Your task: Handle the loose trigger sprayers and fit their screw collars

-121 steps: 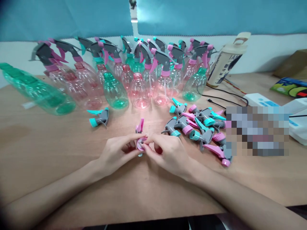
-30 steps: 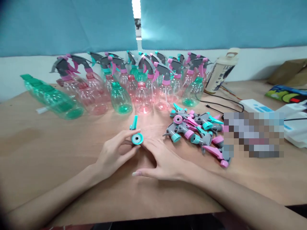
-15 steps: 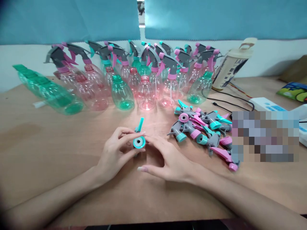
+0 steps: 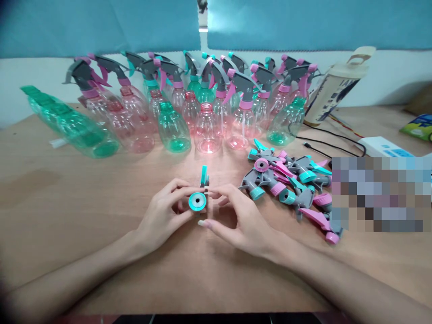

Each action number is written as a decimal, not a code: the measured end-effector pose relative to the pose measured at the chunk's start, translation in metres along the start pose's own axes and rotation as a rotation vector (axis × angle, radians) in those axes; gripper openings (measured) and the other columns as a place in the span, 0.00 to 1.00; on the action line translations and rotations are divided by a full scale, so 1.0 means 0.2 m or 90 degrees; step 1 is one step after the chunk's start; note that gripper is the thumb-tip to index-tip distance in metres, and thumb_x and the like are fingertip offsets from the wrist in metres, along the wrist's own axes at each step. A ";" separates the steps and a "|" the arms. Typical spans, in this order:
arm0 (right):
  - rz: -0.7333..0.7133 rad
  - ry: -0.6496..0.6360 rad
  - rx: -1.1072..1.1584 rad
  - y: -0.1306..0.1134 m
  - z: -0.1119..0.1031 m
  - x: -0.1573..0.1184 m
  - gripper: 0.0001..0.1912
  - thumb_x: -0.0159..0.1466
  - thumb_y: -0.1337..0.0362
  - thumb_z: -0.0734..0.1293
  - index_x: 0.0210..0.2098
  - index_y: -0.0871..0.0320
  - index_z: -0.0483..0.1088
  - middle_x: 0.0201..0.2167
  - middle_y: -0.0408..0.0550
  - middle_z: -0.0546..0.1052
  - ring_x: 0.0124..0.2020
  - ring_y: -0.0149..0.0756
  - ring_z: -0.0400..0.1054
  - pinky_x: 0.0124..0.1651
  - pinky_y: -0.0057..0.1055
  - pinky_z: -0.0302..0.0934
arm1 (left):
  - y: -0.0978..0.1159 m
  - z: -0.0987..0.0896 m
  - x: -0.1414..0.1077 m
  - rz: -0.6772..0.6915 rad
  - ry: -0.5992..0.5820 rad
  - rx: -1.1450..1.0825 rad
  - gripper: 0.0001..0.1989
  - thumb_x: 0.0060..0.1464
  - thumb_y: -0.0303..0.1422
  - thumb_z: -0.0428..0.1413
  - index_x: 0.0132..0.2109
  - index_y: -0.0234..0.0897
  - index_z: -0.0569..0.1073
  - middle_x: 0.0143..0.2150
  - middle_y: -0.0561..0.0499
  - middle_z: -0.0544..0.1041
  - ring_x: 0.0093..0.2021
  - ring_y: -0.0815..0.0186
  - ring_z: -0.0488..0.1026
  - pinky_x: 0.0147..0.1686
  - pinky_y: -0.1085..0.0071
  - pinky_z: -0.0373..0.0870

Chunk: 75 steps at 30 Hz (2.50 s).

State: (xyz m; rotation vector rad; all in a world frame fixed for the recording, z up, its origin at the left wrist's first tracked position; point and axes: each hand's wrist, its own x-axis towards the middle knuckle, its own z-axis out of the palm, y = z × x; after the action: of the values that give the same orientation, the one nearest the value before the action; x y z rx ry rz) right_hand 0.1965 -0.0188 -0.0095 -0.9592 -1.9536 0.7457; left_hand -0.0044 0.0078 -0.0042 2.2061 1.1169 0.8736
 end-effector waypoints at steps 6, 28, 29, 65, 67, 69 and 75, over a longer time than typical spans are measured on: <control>-0.026 0.007 -0.071 -0.02 0.00 -0.01 0.16 0.60 0.64 0.67 0.47 0.57 0.65 0.31 0.43 0.69 0.29 0.30 0.65 0.33 0.29 0.63 | -0.01 0.01 0.00 -0.001 -0.006 0.005 0.15 0.51 0.26 0.58 0.46 0.41 0.72 0.39 0.53 0.67 0.25 0.75 0.64 0.24 0.77 0.66; -0.007 -0.004 -0.137 0.00 0.10 -0.08 0.23 0.64 0.63 0.63 0.57 0.63 0.61 0.17 0.35 0.65 0.16 0.26 0.57 0.23 0.25 0.55 | 0.00 0.03 -0.02 0.072 0.067 0.165 0.06 0.51 0.27 0.58 0.37 0.36 0.68 0.35 0.52 0.66 0.33 0.67 0.67 0.30 0.71 0.67; -0.003 0.000 -0.140 -0.01 0.10 -0.08 0.22 0.64 0.63 0.63 0.57 0.63 0.62 0.17 0.35 0.65 0.16 0.26 0.57 0.23 0.25 0.55 | 0.00 0.03 -0.02 0.078 0.064 0.160 0.06 0.51 0.27 0.58 0.37 0.36 0.68 0.35 0.51 0.66 0.33 0.67 0.67 0.30 0.71 0.67; 0.001 -0.003 -0.082 -0.01 0.05 -0.02 0.15 0.62 0.65 0.65 0.48 0.61 0.67 0.18 0.34 0.62 0.17 0.23 0.56 0.23 0.21 0.54 | -0.02 0.01 0.00 0.114 -0.054 0.042 0.12 0.56 0.26 0.54 0.47 0.37 0.68 0.38 0.52 0.66 0.32 0.71 0.66 0.32 0.75 0.67; 0.001 -0.012 -0.104 0.01 0.05 -0.02 0.16 0.62 0.65 0.66 0.50 0.59 0.65 0.19 0.34 0.62 0.17 0.23 0.56 0.24 0.21 0.53 | -0.02 0.00 0.00 0.108 -0.057 0.041 0.13 0.56 0.26 0.55 0.49 0.38 0.69 0.38 0.52 0.65 0.30 0.72 0.65 0.31 0.75 0.67; -0.001 -0.018 -0.113 0.02 0.06 -0.03 0.18 0.62 0.65 0.66 0.51 0.58 0.63 0.19 0.33 0.60 0.17 0.23 0.56 0.23 0.21 0.53 | -0.02 0.00 0.00 0.109 -0.056 0.034 0.14 0.55 0.26 0.56 0.50 0.39 0.69 0.37 0.53 0.65 0.29 0.73 0.65 0.30 0.75 0.68; -0.028 -0.037 -0.082 0.03 0.07 -0.02 0.14 0.62 0.68 0.65 0.47 0.57 0.63 0.20 0.34 0.59 0.19 0.23 0.55 0.24 0.21 0.52 | -0.04 0.01 0.00 0.141 -0.064 0.026 0.18 0.57 0.28 0.54 0.55 0.43 0.66 0.39 0.51 0.67 0.34 0.69 0.68 0.32 0.73 0.70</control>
State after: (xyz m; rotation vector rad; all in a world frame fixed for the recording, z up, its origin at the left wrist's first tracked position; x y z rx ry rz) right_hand 0.1883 -0.0203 -0.0217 -0.9766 -2.0885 0.6350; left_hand -0.0067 0.0112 -0.0105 2.4122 0.8624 0.8251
